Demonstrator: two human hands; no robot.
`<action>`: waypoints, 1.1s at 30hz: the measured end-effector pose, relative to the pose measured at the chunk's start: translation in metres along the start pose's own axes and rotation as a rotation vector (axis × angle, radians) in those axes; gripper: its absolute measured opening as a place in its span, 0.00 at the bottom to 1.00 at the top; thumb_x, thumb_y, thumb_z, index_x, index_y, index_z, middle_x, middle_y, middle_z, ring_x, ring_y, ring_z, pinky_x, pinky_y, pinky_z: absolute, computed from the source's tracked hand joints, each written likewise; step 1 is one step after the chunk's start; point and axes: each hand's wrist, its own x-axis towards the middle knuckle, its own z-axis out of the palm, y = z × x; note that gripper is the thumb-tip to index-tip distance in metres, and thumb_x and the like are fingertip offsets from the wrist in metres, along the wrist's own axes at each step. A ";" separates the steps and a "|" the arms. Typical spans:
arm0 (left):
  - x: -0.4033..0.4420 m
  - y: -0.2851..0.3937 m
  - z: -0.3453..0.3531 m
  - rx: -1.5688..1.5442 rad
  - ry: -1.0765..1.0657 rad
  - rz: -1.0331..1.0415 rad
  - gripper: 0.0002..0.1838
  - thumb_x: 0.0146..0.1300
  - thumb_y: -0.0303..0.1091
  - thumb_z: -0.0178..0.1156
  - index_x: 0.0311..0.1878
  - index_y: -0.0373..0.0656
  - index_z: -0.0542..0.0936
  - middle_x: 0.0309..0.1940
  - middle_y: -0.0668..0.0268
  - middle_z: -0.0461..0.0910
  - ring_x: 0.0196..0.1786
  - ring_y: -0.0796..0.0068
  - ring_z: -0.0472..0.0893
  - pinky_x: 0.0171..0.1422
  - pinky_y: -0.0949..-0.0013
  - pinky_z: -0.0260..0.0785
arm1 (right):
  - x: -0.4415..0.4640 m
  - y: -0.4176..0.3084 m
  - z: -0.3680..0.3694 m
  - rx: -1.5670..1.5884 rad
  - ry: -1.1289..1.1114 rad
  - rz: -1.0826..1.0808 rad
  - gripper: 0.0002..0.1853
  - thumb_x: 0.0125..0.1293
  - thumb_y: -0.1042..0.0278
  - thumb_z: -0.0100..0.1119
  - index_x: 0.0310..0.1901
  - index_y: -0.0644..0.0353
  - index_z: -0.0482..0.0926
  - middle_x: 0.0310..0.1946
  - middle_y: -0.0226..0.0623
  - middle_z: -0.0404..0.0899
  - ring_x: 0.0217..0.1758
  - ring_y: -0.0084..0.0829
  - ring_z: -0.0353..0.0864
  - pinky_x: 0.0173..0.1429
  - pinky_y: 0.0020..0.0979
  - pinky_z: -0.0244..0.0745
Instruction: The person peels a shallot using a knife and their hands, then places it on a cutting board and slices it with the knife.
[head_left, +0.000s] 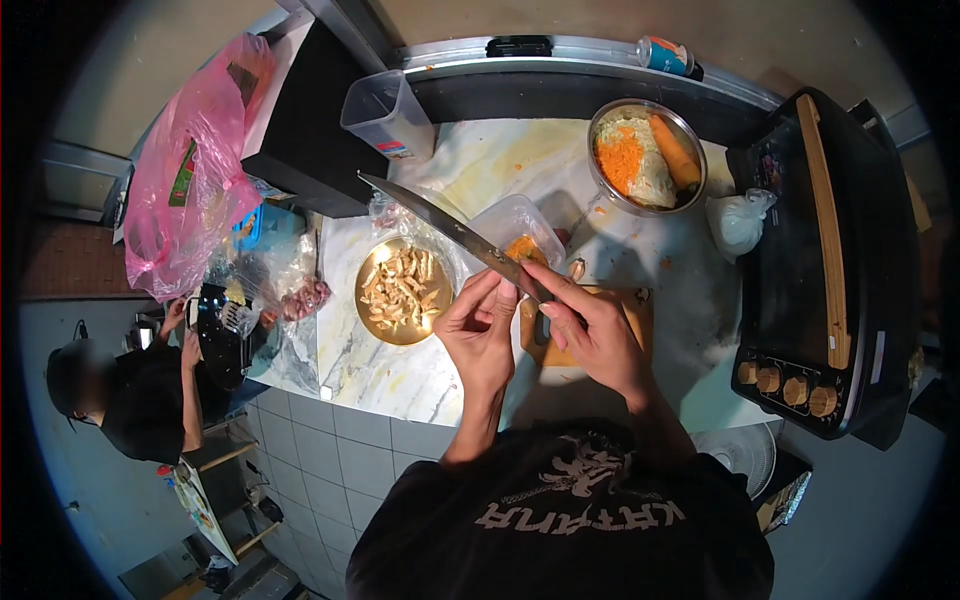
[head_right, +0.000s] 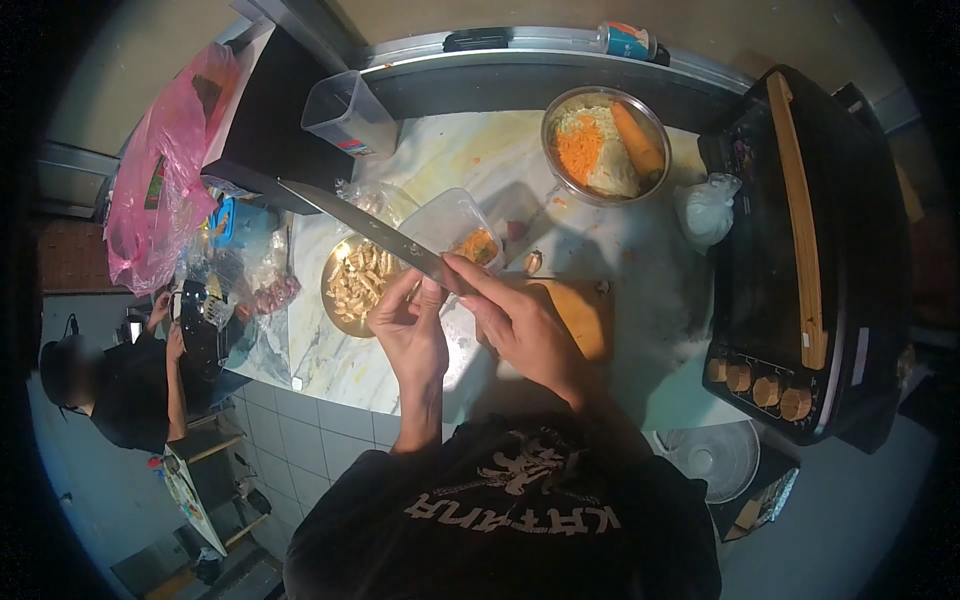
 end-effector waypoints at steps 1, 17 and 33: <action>0.000 0.001 0.001 0.000 -0.001 0.001 0.11 0.60 0.20 0.61 0.46 0.31 0.79 0.44 0.56 0.80 0.41 0.76 0.80 0.42 0.78 0.73 | -0.001 -0.004 -0.001 0.009 -0.026 0.047 0.24 0.68 0.74 0.51 0.66 0.57 0.64 0.27 0.38 0.73 0.24 0.21 0.63 0.33 0.23 0.67; 0.005 0.000 -0.010 -0.382 -0.148 -0.277 0.11 0.64 0.23 0.56 0.50 0.35 0.77 0.44 0.60 0.79 0.43 0.76 0.80 0.49 0.73 0.77 | 0.000 -0.005 -0.001 0.068 -0.009 0.061 0.22 0.67 0.75 0.51 0.63 0.60 0.67 0.21 0.32 0.63 0.23 0.18 0.60 0.29 0.21 0.61; 0.011 -0.003 -0.012 -0.576 -0.331 -0.383 0.15 0.65 0.24 0.55 0.55 0.34 0.73 0.48 0.58 0.79 0.51 0.70 0.78 0.59 0.72 0.70 | -0.005 -0.011 -0.020 -0.028 -0.149 0.111 0.25 0.67 0.73 0.52 0.66 0.59 0.62 0.32 0.39 0.79 0.26 0.24 0.73 0.35 0.24 0.69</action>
